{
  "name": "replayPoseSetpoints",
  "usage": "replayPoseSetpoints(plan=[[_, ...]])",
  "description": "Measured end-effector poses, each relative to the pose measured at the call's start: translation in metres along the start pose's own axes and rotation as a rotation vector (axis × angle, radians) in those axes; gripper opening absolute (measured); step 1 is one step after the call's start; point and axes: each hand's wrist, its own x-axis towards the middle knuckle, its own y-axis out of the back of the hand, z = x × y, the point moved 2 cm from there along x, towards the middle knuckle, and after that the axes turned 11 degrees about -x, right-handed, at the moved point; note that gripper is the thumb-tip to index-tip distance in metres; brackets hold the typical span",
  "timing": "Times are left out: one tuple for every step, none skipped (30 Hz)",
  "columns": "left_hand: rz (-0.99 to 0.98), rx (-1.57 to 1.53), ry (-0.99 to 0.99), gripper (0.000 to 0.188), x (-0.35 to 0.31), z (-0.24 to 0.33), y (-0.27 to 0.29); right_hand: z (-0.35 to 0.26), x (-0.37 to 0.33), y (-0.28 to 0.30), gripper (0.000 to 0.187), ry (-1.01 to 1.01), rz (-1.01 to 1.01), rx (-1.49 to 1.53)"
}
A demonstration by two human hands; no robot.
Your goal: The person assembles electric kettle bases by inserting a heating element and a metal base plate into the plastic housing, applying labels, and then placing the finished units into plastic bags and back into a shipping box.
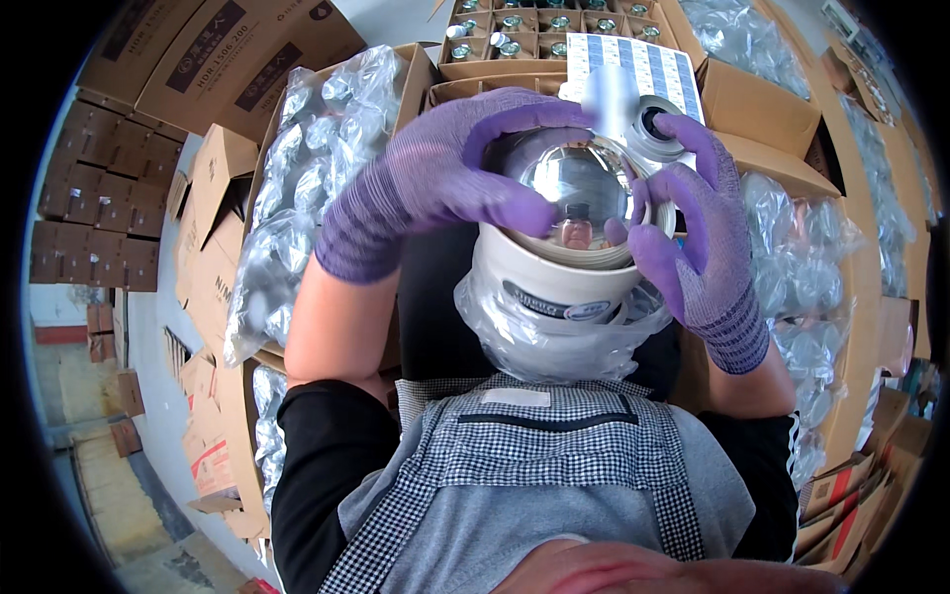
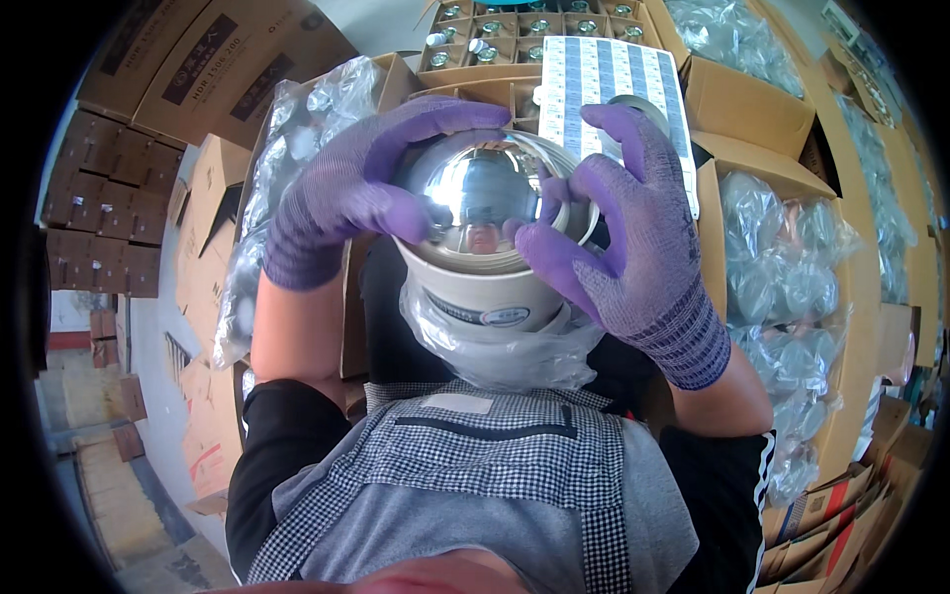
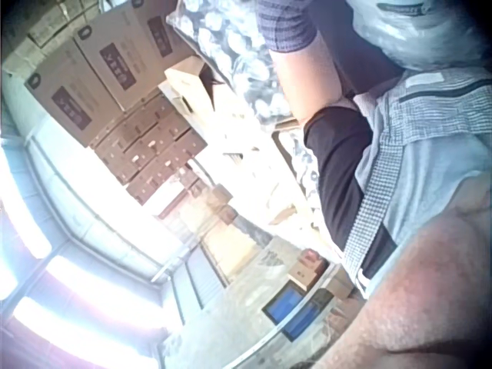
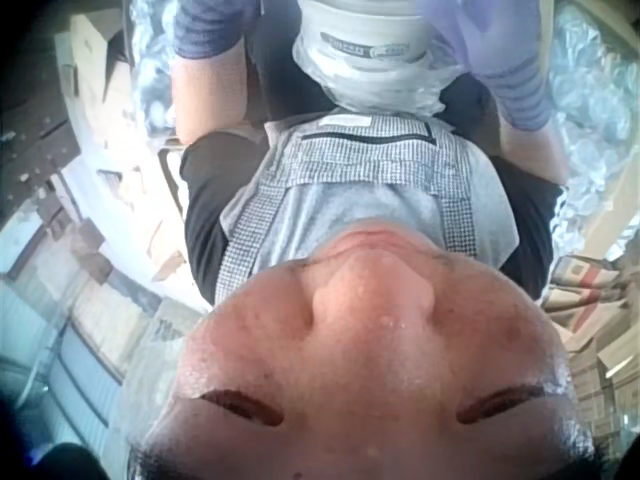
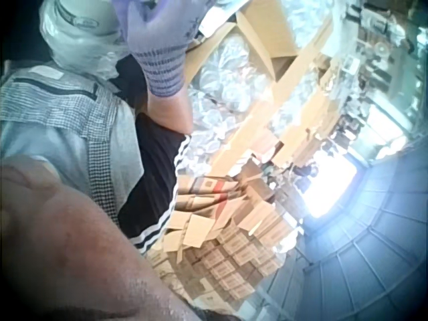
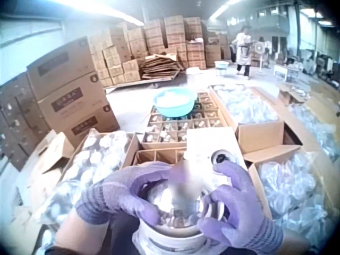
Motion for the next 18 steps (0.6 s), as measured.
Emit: replayPoseSetpoints(plan=[[-0.115, -0.097, -0.025, 0.097, 0.006, -0.005, 0.007, 0.001, 0.000, 0.001, 0.032, 0.040, -0.005, 0.014], [-0.187, -0.272, -0.015, 0.089, 0.009, -0.009, 0.012, 0.001, -0.001, 0.002, 0.030, 0.081, -0.012, 0.027], [-0.225, -0.253, -0.020, 0.087, 0.012, -0.011, 0.014, 0.002, -0.001, 0.001, 0.028, 0.155, -0.010, 0.019], [-0.262, -0.235, -0.024, 0.085, 0.015, -0.012, 0.015, 0.003, -0.001, 0.000, 0.026, 0.230, -0.007, 0.011], [-0.299, -0.216, -0.027, 0.083, 0.016, -0.012, 0.016, 0.006, -0.002, -0.003, 0.024, 0.192, -0.018, 0.144], [-0.260, -0.158, -0.032, 0.082, 0.015, -0.009, 0.012, 0.008, -0.006, -0.008, 0.023, 0.144, -0.030, 0.270], [-0.241, 0.021, -0.040, 0.082, 0.015, 0.000, 0.008, 0.010, -0.008, -0.011, 0.021, 0.103, -0.041, 0.399], [-0.218, 0.201, -0.047, 0.082, 0.013, 0.013, 0.005, 0.010, -0.008, -0.013, 0.016, 0.064, -0.058, 0.626], [-0.195, 0.380, -0.052, 0.082, 0.010, 0.024, 0.000, 0.020, -0.009, -0.016, 0.017, 0.033, 0.038, 0.720], [-0.065, 0.620, -0.011, 0.083, 0.005, 0.030, -0.011, 0.037, -0.005, -0.022, 0.020, 0.003, 0.129, 0.822], [-0.038, 0.695, 0.073, 0.083, 0.005, 0.035, -0.019, 0.068, 0.008, -0.017, 0.031, -0.070, 0.121, 0.624], [-0.018, 0.777, 0.159, 0.082, 0.009, 0.044, -0.026, 0.106, 0.018, -0.023, 0.036, -0.281, 0.139, 0.526], [0.002, 0.861, 0.242, 0.081, 0.013, 0.048, -0.034, 0.157, 0.029, -0.033, 0.043, -0.352, 0.097, 0.270], [0.042, 0.974, 0.228, 0.082, 0.012, 0.053, -0.045, 0.207, 0.040, -0.047, 0.046, -0.374, -0.014, -0.231], [0.019, 1.027, 0.196, 0.083, 0.014, 0.055, -0.053, 0.249, 0.051, -0.063, 0.049, -0.452, -0.232, -0.456], [-0.003, 1.069, 0.159, 0.083, 0.016, 0.053, -0.057, 0.282, 0.054, -0.078, 0.053, -0.526, -0.462, -0.685], [-0.018, 1.122, 0.133, 0.084, 0.016, 0.054, -0.058, 0.300, 0.057, -0.091, 0.056, -0.524, -0.577, -0.708], [-0.021, 1.102, -0.001, 0.085, 0.014, 0.048, -0.055, 0.313, 0.059, -0.104, 0.060, -0.515, -0.694, -0.728]])
